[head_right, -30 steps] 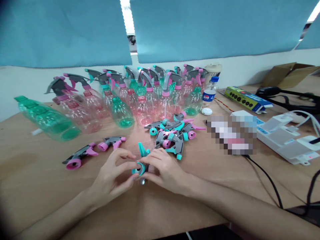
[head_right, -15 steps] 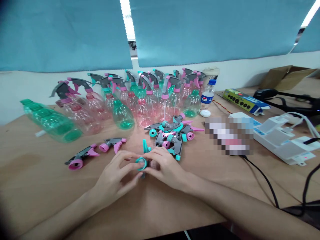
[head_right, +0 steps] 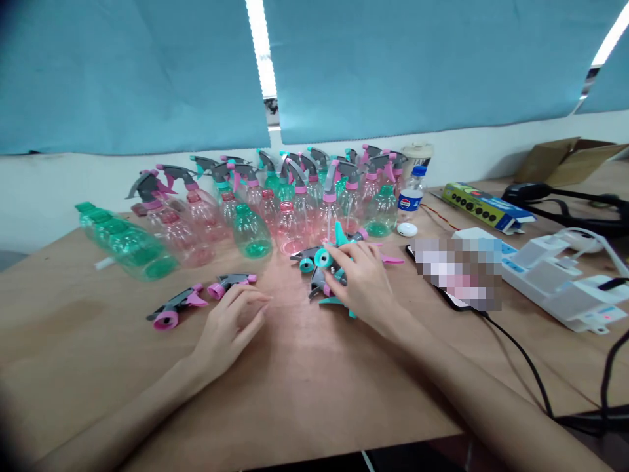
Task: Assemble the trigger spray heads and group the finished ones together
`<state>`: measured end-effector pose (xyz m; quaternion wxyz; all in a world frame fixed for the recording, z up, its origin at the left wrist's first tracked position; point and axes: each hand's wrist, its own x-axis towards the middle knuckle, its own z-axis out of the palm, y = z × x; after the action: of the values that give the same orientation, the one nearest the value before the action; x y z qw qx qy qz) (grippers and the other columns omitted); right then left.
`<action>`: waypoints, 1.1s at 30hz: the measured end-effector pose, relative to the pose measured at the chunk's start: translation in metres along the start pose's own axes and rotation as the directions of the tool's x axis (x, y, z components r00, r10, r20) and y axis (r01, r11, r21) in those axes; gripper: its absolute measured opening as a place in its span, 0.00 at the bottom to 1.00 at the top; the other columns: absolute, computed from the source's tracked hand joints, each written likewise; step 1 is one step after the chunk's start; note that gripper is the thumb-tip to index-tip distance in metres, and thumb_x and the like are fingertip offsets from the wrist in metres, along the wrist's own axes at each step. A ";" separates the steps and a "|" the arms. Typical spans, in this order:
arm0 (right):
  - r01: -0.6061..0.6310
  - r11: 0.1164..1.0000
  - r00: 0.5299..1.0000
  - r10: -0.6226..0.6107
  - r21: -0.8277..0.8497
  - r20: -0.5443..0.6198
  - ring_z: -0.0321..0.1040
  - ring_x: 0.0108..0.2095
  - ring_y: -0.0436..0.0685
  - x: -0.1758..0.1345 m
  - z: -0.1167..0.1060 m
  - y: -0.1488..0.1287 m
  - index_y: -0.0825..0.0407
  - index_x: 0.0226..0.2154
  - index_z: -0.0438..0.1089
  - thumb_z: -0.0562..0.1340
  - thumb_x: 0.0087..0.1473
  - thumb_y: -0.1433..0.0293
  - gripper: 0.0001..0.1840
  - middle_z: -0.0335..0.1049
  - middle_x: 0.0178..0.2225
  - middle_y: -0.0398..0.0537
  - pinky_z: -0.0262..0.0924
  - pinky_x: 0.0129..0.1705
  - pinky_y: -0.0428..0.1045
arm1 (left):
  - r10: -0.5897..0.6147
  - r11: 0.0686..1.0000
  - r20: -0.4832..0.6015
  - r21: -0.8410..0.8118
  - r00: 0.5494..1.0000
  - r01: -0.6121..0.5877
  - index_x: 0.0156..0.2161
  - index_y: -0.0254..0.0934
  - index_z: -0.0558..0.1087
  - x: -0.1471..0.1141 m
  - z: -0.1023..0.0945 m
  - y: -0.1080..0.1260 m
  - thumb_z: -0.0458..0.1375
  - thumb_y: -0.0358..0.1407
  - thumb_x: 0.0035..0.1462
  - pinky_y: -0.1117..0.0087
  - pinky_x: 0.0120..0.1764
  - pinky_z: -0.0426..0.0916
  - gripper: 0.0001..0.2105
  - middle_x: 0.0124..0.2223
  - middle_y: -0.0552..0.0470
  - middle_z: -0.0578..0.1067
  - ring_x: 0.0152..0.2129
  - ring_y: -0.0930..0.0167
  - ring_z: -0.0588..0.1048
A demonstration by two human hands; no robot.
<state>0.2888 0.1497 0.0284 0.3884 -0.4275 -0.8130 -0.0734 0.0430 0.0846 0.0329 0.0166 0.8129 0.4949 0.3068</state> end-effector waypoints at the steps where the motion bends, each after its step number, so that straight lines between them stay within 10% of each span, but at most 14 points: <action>1: -0.015 0.997 1.000 0.017 -0.076 0.024 0.64 0.40 0.64 0.002 -0.001 0.005 0.54 0.49 0.68 0.59 0.57 0.66 0.18 0.69 0.36 0.54 0.56 0.45 0.60 | 0.000 0.999 0.020 0.036 1.000 -0.001 0.39 0.37 0.69 0.003 -0.004 -0.004 0.50 0.32 0.61 0.62 0.43 0.67 0.07 0.40 0.48 0.72 0.41 0.65 0.71; 6: -0.037 0.976 0.994 0.058 -0.214 0.091 0.62 0.44 0.69 0.000 0.006 0.015 0.54 0.50 0.68 0.57 0.57 0.64 0.20 0.68 0.41 0.59 0.56 0.43 0.62 | -0.137 0.968 0.054 0.218 0.989 0.123 0.43 0.40 0.71 0.012 -0.033 -0.035 0.47 0.33 0.62 0.61 0.40 0.66 0.11 0.40 0.48 0.73 0.39 0.63 0.71; 15: 0.134 0.983 0.977 -0.152 0.125 0.152 0.65 0.47 0.65 -0.017 0.030 -0.012 0.52 0.46 0.70 0.60 0.56 0.64 0.15 0.69 0.45 0.56 0.58 0.49 0.64 | -0.219 0.853 0.114 0.505 0.969 0.133 0.44 0.38 0.71 -0.013 -0.050 -0.066 0.54 0.39 0.56 0.56 0.43 0.61 0.12 0.40 0.45 0.75 0.40 0.57 0.70; 24: 0.188 0.964 0.920 -0.239 0.185 0.311 0.66 0.47 0.62 -0.023 0.038 -0.026 0.53 0.42 0.70 0.58 0.59 0.64 0.12 0.70 0.46 0.56 0.62 0.47 0.60 | -0.120 0.921 0.096 0.382 0.988 0.075 0.43 0.37 0.68 -0.007 -0.036 -0.053 0.53 0.34 0.58 0.57 0.49 0.60 0.08 0.41 0.48 0.75 0.40 0.63 0.72; 33: 0.209 0.926 0.959 -0.257 0.316 0.119 0.69 0.40 0.58 -0.022 0.022 -0.029 0.51 0.44 0.67 0.62 0.55 0.63 0.15 0.73 0.37 0.49 0.52 0.56 0.63 | -0.073 0.993 -0.084 -0.101 0.994 0.065 0.43 0.38 0.66 -0.009 -0.023 0.014 0.57 0.32 0.57 0.65 0.40 0.67 0.09 0.40 0.51 0.73 0.37 0.68 0.72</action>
<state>0.2622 0.1277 0.0045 0.3715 -0.2680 -0.8880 0.0392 0.0397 0.0641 0.0516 0.0452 0.7791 0.5073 0.3654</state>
